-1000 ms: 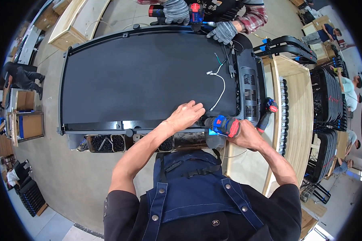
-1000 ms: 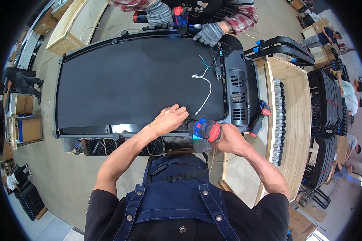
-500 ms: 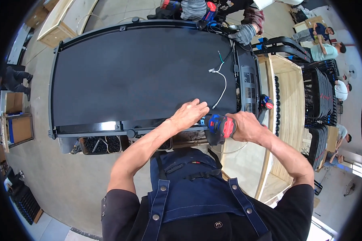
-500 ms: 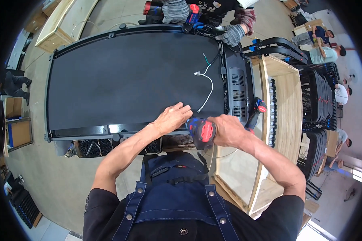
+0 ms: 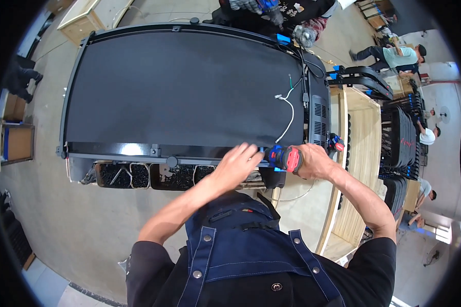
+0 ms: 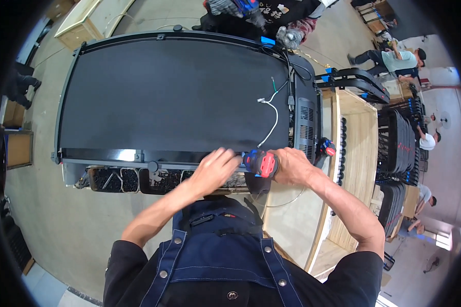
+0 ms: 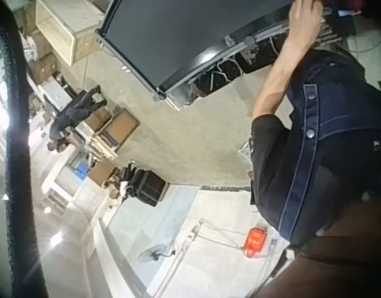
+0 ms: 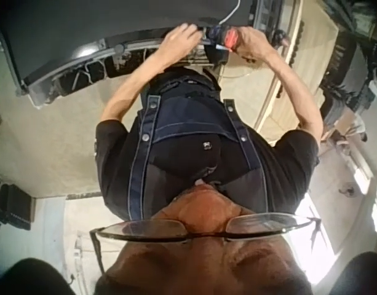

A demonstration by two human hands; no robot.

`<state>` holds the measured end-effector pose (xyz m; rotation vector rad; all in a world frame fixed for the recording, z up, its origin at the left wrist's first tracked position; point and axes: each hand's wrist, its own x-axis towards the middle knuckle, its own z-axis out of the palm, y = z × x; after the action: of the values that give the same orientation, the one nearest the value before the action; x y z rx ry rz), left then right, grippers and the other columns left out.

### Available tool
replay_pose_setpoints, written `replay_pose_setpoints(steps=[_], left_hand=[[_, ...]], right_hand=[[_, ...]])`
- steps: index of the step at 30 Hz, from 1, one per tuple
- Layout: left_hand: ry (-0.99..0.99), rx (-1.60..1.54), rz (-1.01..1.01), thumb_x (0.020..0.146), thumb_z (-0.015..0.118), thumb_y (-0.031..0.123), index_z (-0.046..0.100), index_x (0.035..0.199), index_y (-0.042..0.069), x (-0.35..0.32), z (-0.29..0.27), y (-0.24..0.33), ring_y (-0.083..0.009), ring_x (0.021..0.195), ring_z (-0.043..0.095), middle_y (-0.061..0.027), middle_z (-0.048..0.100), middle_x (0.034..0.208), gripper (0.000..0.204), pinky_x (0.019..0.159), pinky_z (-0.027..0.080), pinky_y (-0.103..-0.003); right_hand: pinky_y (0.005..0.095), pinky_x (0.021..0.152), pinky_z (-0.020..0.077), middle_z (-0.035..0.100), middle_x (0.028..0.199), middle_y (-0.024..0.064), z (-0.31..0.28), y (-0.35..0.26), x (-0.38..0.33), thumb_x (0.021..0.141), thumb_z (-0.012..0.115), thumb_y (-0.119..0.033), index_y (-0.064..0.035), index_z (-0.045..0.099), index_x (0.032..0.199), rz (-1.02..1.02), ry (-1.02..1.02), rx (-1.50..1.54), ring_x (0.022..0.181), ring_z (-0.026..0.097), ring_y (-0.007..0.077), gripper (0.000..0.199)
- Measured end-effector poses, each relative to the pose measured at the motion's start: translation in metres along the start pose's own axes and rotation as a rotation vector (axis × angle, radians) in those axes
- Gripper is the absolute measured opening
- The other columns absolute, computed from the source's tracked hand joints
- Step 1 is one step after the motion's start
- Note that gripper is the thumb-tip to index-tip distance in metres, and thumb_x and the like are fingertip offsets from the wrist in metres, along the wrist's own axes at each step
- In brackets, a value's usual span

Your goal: Assembling the base components and side panels of a treadmill using power tools in a manufacturing facility.

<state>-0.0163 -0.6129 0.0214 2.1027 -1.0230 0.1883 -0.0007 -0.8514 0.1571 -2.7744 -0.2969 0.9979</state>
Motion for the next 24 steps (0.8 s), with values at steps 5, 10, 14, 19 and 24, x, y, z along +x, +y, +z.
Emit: replay_pose_setpoints(steps=[5,10,14,19,24], left_hand=[[-0.291,-0.067,-0.563,0.088,0.065,0.009,0.062,0.101,0.005,-0.142,0.069,-0.007,-0.0372,0.086,0.066,-0.0168,0.061,0.096,0.014,0.074,0.057,-0.047],[-0.52,0.338,-0.761,0.091,0.056,0.013,0.063,0.108,0.01,-0.238,0.154,-0.076,-0.0384,0.098,0.065,-0.0183,0.06,0.107,0.019,0.076,0.058,-0.048],[-0.667,0.31,-0.763,0.084,0.066,0.012,0.07,0.096,0.007,-0.25,0.158,-0.091,-0.0411,0.09,0.071,-0.023,0.071,0.095,0.014,0.075,0.058,-0.052],[-0.719,0.243,-0.701,0.087,0.061,0.011,0.072,0.09,0.003,-0.238,0.142,-0.1,-0.0427,0.09,0.071,-0.026,0.072,0.092,0.014,0.077,0.058,-0.052],[-0.644,0.185,-0.827,0.084,0.068,0.02,0.071,0.09,0.003,-0.222,0.136,-0.098,-0.0424,0.088,0.071,-0.0252,0.071,0.09,0.018,0.08,0.057,-0.051]], right_hand=[[0.0486,0.078,0.0543,0.07,0.081,0.0195,-0.013,0.006,0.009,0.068,0.078,-0.014,-0.0027,0.067,0.091,0.014,-0.052,0.056,0.083,0.067,0.0424,0.027],[0.0475,0.073,0.0569,0.068,0.081,0.0261,-0.024,-0.001,0.0,0.062,0.073,-0.007,0.0037,0.067,0.08,0.037,-0.096,-0.033,0.084,0.069,0.044,0.022],[0.0496,0.08,0.0554,0.071,0.093,0.0223,0.016,0.026,-0.017,0.066,0.07,-0.009,-0.0041,0.067,0.111,-0.189,0.086,0.007,0.091,0.068,0.0414,0.046],[0.0476,0.078,0.0544,0.071,0.094,0.0222,0.045,0.044,-0.077,0.069,0.072,-0.011,-0.0017,0.064,0.112,-0.154,0.276,0.293,0.09,0.067,0.0429,0.044],[0.0442,0.082,0.0533,0.07,0.093,0.0218,0.095,0.048,-0.105,0.073,0.079,-0.015,0.0006,0.062,0.113,-0.127,0.313,0.719,0.088,0.068,0.039,0.046]])
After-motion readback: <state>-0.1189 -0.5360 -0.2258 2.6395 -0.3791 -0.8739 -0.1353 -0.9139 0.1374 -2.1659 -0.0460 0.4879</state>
